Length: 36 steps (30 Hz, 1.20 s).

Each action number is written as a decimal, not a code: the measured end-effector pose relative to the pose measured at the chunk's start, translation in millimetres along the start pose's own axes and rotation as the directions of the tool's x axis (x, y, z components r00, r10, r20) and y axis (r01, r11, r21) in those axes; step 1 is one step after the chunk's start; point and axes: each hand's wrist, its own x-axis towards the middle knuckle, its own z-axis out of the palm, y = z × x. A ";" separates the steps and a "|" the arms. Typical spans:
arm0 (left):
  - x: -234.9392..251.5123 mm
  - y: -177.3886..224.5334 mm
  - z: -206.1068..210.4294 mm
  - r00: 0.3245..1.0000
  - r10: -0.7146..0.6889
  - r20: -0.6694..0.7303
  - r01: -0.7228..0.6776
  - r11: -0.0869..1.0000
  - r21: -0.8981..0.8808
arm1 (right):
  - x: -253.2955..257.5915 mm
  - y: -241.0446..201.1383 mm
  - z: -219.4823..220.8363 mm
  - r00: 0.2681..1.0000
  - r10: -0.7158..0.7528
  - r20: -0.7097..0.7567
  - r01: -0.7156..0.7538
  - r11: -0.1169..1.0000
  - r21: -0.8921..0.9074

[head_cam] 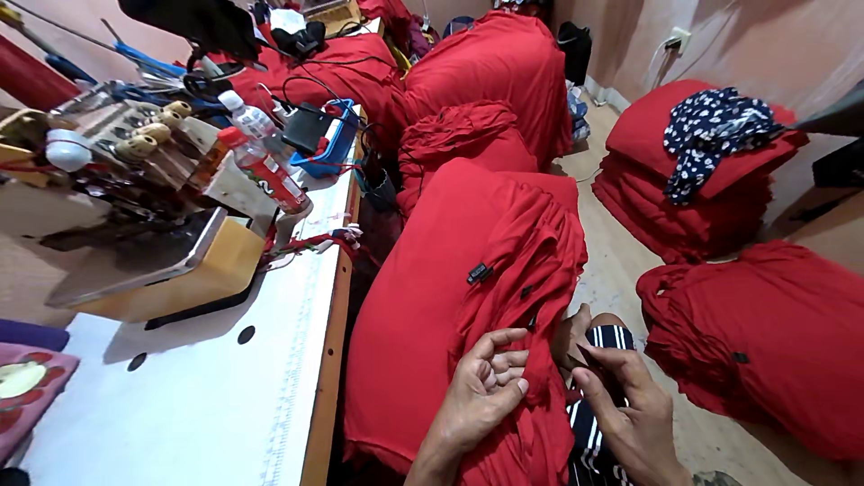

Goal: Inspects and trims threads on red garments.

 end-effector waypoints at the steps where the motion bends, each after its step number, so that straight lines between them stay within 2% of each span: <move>1: 0.0 -0.2 -0.2 1.000 0.001 0.004 -0.001 1.000 0.004 | 1.2 -1.7 0.5 0.999 0.029 0.031 -0.031 0.997 0.067; 4: 0.3 -1.0 -0.6 1.000 0.002 0.026 -0.003 1.000 0.005 | 0.8 0.3 8.7 0.995 -0.020 0.094 0.008 0.992 0.129; 8: -0.2 0.3 0.6 1.000 -0.008 0.024 0.007 0.999 0.046 | 0.7 0.1 15.8 0.998 -0.064 0.025 0.062 0.994 0.093; 14: 0.5 -0.2 -1.2 1.000 -0.002 0.008 0.001 0.999 0.052 | 0.5 0.7 7.2 0.986 0.158 0.055 -0.165 0.972 0.165; 19: 0.5 -2.2 -4.6 0.999 0.039 -0.011 -0.039 0.999 0.013 | 4.7 -4.5 4.4 0.952 0.305 -0.001 -0.293 0.917 0.271; 24: 0.1 -4.6 -9.1 0.998 0.022 -0.051 -0.028 0.994 -0.104 | 1.5 -5.4 8.7 0.943 0.327 0.059 -0.328 0.890 0.316; 32: 0.1 -2.3 -7.9 0.998 -0.003 -0.069 -0.008 0.988 -0.154 | 0.3 -5.3 9.7 0.934 0.344 0.102 -0.358 0.879 0.314; 34: 0.2 -3.0 -6.2 0.994 0.012 -0.105 -0.027 0.990 -0.140 | 0.3 -4.6 9.6 0.931 0.347 0.109 -0.364 0.878 0.311; 36: -0.3 -5.0 -2.4 0.976 0.069 -0.205 -0.090 0.991 -0.099 | -0.3 -4.0 9.4 0.933 0.336 0.130 -0.360 0.876 0.320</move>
